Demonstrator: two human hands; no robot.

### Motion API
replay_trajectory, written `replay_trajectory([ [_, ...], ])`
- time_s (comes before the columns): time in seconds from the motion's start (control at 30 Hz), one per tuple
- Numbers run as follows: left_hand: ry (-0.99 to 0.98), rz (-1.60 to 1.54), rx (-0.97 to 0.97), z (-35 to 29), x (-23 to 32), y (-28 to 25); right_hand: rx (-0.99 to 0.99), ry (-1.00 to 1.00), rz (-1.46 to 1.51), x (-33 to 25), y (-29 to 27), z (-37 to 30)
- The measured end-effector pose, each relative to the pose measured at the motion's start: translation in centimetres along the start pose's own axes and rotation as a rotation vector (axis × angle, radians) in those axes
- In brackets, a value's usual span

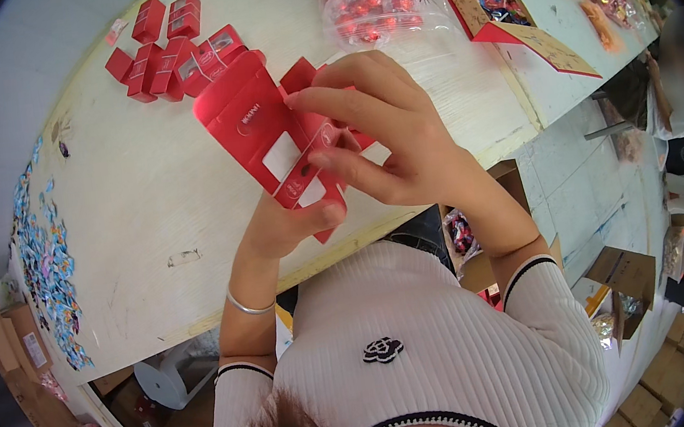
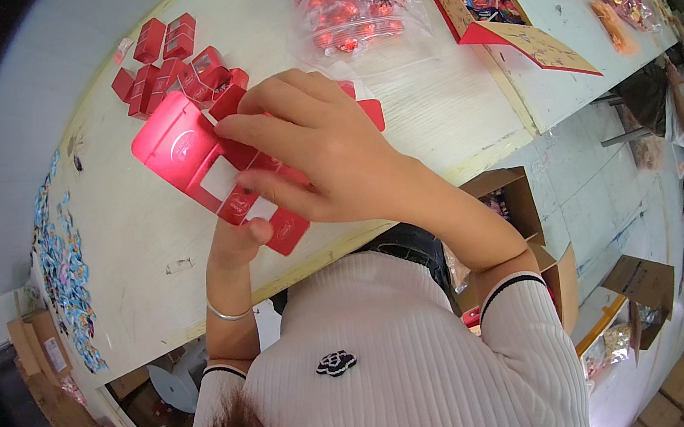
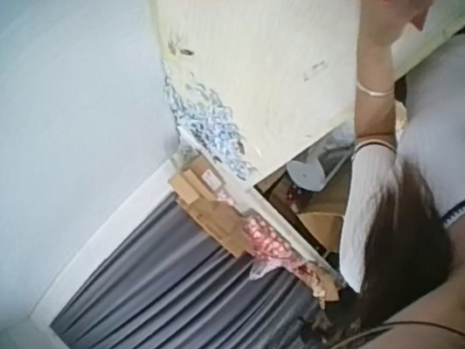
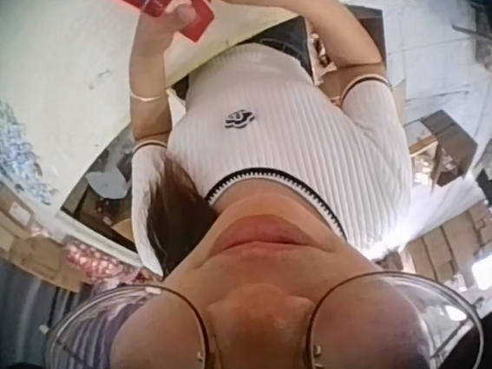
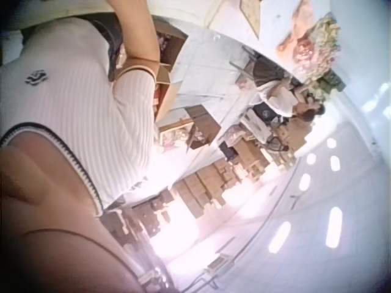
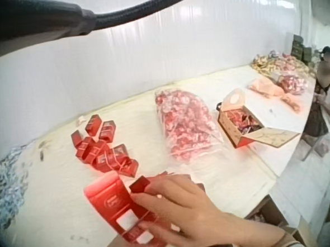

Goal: The person folds flat red cardboard pieces into small boxes, places a red-wrapped candy inside each, and closes the flaps. The finished boxes are stacked on the table. The person repeats this process continuously.

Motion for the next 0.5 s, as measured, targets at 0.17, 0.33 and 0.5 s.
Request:
replay_trajectory([
  [0.17, 0.399, 1.326, 0.347, 0.9, 4.5, -0.1, 0.139, 0.268, 0.473, 0.7, -0.5, -0.8],
  [0.33, 0.349, 1.138, 0.105, 1.1, 5.0, 0.7, 0.096, 0.543, 0.650, 4.4, 0.1, -2.1],
  [0.5, 0.006, 0.080, -0.076, 1.2, 3.0, -2.0, -0.101, 0.653, 0.842, 5.1, 0.5, -2.1],
])
Point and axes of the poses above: each hand's wrist, its own z-axis towards the middle knuckle, its own y-axis out of the palm, x = y × z, the point moved 6 cm from there along z, towards the middle knuckle, and after that the axes turned 13 degrees about y, right-handed, at the moved point
